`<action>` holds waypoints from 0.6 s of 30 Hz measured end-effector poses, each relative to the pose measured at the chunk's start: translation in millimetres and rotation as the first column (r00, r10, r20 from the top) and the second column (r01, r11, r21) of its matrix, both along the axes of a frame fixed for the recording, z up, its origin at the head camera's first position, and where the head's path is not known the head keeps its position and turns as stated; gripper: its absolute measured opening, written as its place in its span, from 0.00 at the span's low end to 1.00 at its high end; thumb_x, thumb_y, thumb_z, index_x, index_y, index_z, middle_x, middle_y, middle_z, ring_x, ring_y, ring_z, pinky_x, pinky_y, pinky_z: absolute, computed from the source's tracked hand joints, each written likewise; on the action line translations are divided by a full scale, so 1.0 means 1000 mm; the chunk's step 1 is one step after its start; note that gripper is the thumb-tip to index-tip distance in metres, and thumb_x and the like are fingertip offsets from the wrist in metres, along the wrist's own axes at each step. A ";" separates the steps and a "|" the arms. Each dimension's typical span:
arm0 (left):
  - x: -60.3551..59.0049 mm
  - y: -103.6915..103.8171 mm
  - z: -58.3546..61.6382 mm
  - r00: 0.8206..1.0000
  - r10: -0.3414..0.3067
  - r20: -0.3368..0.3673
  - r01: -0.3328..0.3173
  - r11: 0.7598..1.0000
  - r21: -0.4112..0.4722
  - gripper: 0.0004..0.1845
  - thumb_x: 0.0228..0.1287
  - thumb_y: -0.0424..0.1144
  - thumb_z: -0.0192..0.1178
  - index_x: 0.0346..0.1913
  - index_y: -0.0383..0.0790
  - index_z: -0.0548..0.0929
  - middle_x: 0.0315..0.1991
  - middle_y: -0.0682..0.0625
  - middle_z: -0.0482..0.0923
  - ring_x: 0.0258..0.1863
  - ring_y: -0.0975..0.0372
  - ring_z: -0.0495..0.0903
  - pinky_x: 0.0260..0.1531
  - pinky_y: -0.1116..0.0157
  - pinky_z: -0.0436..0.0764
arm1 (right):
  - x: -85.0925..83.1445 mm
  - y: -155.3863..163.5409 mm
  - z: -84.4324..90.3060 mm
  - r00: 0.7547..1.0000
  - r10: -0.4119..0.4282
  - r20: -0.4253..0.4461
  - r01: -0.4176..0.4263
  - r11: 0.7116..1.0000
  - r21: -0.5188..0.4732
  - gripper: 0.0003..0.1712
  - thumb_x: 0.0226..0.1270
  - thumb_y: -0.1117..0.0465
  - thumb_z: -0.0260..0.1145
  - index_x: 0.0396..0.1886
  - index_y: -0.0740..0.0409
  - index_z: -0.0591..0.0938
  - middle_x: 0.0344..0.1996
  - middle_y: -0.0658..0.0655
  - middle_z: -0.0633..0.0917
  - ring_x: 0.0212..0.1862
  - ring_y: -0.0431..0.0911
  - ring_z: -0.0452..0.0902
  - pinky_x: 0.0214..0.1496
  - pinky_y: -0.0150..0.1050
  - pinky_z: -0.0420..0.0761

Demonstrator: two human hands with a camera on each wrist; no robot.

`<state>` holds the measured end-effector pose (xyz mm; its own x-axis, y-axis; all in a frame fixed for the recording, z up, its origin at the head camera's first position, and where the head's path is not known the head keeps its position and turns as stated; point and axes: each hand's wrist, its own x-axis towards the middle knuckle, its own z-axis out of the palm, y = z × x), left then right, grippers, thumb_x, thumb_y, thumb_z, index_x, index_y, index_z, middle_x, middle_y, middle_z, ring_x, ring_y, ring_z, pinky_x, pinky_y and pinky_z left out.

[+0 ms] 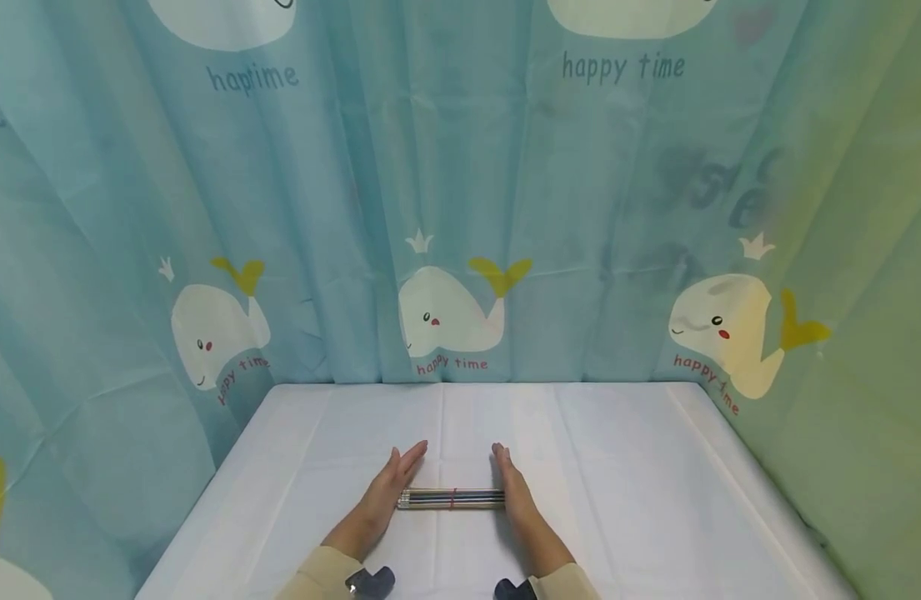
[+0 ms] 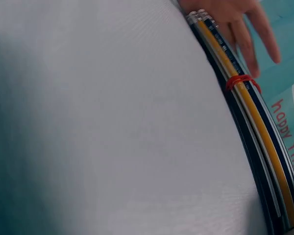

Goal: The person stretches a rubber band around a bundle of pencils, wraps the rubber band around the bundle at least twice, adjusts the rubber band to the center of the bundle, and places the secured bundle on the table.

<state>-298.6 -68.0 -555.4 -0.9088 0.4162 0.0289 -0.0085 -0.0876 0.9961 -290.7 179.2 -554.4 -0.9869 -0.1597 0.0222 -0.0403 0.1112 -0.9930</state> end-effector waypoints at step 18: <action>0.000 0.002 -0.006 0.987 0.163 0.007 -0.162 0.979 0.126 0.45 0.72 0.65 0.20 0.74 0.28 0.49 0.76 0.34 0.43 0.75 0.45 0.35 0.68 0.45 0.30 | 0.015 -0.018 -0.009 0.961 0.091 -0.261 0.140 0.655 0.743 0.37 0.79 0.45 0.41 0.68 0.76 0.62 0.70 0.71 0.61 0.72 0.67 0.49 0.69 0.62 0.49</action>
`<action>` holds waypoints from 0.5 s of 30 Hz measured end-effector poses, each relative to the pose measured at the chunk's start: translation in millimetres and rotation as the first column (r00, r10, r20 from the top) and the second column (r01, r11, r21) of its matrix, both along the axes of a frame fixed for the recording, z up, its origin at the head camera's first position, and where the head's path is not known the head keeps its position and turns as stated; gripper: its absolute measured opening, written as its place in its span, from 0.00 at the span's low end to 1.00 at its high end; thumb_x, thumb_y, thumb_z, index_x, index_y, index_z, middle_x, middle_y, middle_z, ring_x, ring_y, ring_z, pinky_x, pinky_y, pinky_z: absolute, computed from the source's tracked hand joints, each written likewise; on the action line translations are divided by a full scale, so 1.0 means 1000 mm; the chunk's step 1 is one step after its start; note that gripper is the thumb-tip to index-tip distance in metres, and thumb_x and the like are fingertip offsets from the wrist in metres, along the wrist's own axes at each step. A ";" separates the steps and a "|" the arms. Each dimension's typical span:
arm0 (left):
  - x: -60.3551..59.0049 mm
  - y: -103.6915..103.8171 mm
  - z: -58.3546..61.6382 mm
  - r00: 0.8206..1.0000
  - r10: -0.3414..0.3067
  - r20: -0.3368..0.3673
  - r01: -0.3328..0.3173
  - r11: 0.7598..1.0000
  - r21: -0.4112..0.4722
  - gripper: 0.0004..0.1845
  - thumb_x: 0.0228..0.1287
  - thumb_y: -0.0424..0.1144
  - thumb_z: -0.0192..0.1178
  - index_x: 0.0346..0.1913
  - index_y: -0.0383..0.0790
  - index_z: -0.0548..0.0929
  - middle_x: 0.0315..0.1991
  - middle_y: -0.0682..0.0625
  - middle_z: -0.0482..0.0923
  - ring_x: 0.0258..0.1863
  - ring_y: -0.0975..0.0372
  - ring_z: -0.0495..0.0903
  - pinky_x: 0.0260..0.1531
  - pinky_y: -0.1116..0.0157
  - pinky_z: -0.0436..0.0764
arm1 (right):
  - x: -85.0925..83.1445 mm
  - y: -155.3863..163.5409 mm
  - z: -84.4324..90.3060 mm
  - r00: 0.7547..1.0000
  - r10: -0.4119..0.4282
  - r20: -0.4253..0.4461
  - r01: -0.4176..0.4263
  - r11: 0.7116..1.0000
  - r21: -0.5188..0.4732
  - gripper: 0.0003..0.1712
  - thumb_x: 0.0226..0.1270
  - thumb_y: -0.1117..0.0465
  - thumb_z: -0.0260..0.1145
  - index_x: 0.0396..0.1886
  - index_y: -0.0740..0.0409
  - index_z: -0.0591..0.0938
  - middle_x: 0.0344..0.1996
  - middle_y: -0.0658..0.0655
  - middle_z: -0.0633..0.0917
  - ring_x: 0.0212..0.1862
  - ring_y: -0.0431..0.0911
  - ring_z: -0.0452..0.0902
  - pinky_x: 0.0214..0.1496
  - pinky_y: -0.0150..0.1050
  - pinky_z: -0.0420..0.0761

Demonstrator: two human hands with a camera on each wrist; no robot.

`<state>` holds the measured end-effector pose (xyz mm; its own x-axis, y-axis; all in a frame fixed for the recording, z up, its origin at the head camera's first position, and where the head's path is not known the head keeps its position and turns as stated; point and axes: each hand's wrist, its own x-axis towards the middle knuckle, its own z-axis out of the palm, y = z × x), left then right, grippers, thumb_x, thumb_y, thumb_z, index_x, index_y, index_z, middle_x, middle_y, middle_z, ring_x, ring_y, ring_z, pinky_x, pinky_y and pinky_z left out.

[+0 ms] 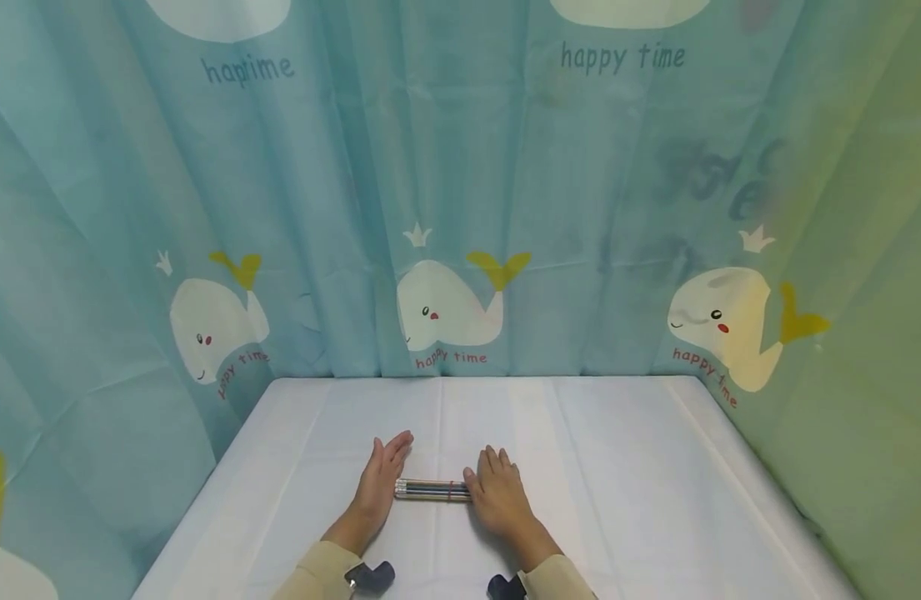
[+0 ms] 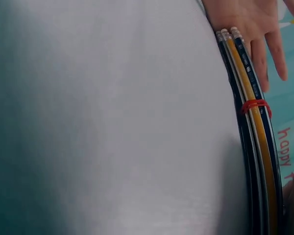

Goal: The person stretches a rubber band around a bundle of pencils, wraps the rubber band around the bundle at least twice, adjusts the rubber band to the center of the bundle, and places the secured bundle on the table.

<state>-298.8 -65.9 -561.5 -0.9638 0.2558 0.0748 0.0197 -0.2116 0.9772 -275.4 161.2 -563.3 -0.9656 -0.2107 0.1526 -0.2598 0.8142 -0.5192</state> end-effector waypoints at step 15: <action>0.011 0.007 0.006 0.999 -0.044 0.011 0.045 0.996 -0.077 0.45 0.72 0.66 0.20 0.74 0.31 0.53 0.76 0.38 0.47 0.75 0.44 0.38 0.63 0.38 0.27 | -0.005 0.013 0.000 0.984 -0.023 0.179 0.129 0.785 -0.606 0.36 0.80 0.47 0.31 0.71 0.70 0.61 0.72 0.69 0.58 0.73 0.64 0.45 0.71 0.58 0.44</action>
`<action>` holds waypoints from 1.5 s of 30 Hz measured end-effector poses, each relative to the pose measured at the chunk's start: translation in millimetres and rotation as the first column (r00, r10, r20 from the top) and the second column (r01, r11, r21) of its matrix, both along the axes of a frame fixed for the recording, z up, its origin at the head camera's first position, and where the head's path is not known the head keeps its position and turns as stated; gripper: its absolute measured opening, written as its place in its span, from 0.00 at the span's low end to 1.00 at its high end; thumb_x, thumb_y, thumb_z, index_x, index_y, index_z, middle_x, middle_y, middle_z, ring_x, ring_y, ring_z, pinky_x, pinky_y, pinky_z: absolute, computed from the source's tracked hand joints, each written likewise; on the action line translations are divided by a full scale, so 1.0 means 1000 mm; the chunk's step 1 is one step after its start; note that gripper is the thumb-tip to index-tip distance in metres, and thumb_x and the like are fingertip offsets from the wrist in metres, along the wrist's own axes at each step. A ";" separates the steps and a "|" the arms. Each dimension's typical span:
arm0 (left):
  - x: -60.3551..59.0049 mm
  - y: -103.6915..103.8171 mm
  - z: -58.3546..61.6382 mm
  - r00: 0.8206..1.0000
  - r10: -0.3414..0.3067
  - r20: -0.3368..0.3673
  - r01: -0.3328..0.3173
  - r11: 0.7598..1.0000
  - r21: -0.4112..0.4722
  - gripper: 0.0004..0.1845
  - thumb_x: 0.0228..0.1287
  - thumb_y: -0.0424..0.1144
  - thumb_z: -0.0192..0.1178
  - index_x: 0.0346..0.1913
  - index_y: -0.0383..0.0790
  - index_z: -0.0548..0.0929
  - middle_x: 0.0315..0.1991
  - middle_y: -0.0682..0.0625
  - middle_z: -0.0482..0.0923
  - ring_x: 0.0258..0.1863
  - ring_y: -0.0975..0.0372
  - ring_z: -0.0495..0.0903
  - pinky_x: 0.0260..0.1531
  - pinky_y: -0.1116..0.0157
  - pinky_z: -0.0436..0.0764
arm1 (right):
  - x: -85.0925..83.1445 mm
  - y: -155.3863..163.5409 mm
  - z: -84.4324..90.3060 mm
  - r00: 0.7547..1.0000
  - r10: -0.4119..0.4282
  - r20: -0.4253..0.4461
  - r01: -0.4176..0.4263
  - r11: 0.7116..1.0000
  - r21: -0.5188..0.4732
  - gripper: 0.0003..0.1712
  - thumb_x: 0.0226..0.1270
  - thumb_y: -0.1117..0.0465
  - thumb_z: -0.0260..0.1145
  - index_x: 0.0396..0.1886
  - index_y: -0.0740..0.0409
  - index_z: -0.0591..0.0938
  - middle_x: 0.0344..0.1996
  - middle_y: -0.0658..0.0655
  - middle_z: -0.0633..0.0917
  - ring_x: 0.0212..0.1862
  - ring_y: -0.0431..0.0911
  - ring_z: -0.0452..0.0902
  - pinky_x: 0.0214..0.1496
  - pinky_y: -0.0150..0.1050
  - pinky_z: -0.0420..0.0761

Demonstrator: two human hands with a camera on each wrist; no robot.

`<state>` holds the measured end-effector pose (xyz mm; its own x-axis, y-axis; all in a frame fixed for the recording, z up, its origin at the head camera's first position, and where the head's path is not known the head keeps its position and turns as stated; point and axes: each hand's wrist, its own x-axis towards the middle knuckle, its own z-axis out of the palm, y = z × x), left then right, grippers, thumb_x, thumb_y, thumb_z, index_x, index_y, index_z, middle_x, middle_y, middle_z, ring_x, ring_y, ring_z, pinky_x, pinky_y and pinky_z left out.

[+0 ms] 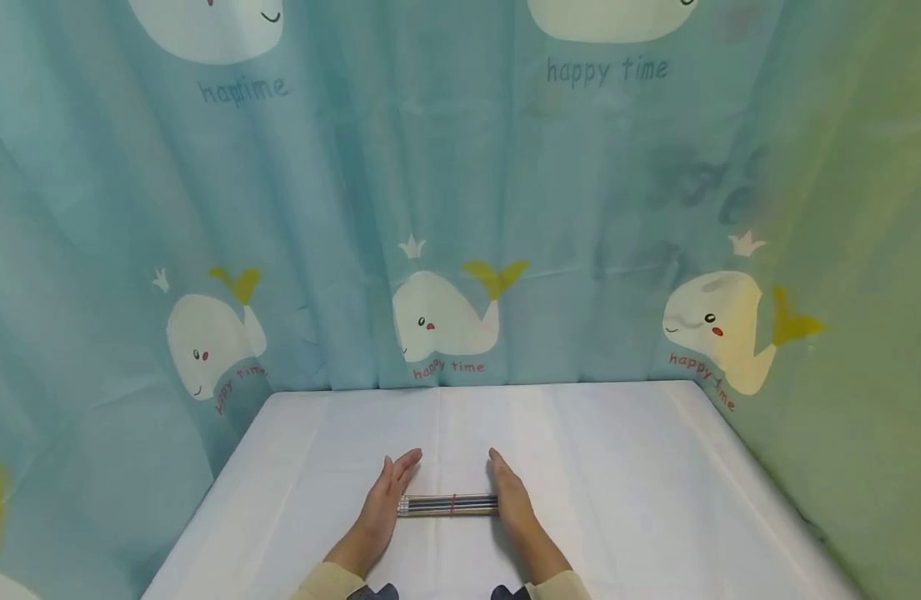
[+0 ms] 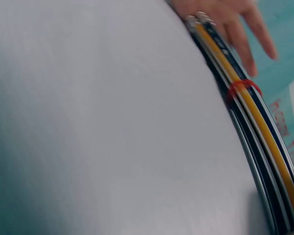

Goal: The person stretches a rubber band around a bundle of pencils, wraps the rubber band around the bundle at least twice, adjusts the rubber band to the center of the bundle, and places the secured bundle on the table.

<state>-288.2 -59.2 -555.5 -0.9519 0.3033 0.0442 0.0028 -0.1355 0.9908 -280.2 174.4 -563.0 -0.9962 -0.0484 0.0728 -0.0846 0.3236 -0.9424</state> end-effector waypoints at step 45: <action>-0.001 0.005 -0.004 0.973 0.230 0.034 -0.232 0.967 0.102 0.45 0.73 0.66 0.28 0.69 0.25 0.60 0.69 0.34 0.62 0.73 0.44 0.50 0.69 0.48 0.41 | 0.007 0.009 0.002 0.995 -0.070 0.075 0.094 0.908 -0.408 0.52 0.72 0.31 0.23 0.72 0.71 0.57 0.73 0.67 0.56 0.75 0.61 0.41 0.72 0.56 0.40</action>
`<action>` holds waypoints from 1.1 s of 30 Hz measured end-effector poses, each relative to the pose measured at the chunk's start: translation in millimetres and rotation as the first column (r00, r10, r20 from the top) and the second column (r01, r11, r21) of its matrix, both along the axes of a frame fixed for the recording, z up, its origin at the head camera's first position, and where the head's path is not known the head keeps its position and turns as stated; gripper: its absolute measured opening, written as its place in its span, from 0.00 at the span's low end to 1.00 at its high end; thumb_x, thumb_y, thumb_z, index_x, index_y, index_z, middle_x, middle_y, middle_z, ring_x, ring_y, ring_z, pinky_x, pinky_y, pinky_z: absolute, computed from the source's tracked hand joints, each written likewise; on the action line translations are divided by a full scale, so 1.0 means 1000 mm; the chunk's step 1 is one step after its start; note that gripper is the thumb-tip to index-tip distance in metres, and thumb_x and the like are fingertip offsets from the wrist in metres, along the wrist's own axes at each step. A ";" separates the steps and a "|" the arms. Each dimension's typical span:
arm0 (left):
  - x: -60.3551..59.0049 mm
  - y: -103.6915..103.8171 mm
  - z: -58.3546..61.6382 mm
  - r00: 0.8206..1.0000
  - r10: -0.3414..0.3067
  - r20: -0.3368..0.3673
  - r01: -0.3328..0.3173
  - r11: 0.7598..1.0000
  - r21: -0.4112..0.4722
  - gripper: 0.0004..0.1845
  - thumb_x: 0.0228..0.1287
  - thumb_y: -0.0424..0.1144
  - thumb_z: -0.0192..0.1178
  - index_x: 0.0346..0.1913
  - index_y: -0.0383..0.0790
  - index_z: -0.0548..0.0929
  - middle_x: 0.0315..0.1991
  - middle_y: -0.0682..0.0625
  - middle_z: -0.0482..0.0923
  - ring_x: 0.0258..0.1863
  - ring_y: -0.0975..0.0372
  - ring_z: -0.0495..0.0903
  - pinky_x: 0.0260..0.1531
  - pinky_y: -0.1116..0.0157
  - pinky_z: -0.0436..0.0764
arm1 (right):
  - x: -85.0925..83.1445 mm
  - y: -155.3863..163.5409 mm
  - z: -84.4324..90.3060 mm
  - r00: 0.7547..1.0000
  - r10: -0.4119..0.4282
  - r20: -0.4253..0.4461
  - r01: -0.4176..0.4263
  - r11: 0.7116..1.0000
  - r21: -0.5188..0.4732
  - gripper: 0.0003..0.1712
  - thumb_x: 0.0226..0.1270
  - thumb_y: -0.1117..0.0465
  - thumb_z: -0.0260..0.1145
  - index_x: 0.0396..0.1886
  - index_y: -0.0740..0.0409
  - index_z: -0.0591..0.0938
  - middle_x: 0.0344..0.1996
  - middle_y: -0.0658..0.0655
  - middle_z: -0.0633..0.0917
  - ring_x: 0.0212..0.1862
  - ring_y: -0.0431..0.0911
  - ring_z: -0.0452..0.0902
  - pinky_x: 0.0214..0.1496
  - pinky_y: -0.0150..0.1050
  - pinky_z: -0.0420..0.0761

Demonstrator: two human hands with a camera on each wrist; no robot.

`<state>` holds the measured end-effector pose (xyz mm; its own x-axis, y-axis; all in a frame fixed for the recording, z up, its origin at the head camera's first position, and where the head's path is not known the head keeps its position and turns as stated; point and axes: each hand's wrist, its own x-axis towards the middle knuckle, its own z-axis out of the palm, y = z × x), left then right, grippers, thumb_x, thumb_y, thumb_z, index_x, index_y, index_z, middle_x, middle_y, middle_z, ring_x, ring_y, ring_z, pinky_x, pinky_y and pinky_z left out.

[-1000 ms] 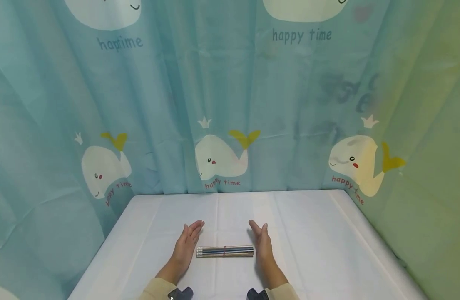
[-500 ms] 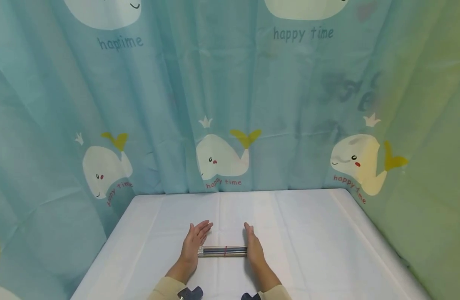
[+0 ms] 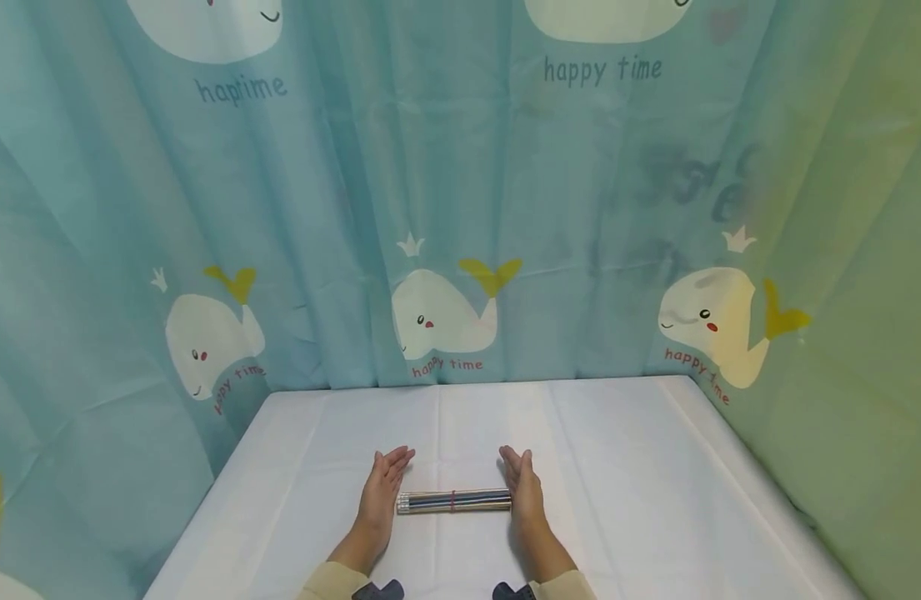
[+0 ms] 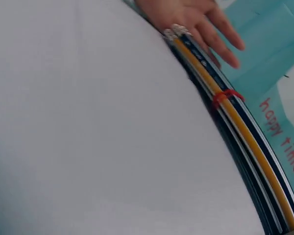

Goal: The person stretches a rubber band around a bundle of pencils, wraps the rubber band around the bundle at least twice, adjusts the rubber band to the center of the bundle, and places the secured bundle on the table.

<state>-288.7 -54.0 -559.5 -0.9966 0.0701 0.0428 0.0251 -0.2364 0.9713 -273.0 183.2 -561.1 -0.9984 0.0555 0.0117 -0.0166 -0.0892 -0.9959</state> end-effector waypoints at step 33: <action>-0.011 -0.017 0.002 0.998 0.010 0.065 0.000 0.988 -0.157 0.27 0.75 0.47 0.47 0.60 0.22 0.67 0.58 0.33 0.73 0.63 0.42 0.68 0.65 0.46 0.59 | -0.017 0.020 -0.016 0.999 -0.028 -0.032 0.035 0.971 0.237 0.30 0.77 0.46 0.48 0.59 0.69 0.76 0.57 0.62 0.79 0.68 0.59 0.63 0.69 0.54 0.57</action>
<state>-300.0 -70.9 -557.9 -0.9972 0.0660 -0.0341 -0.0394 -0.0808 0.9960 -289.5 203.6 -576.6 -0.9953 0.0795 0.0561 -0.0436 0.1503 -0.9877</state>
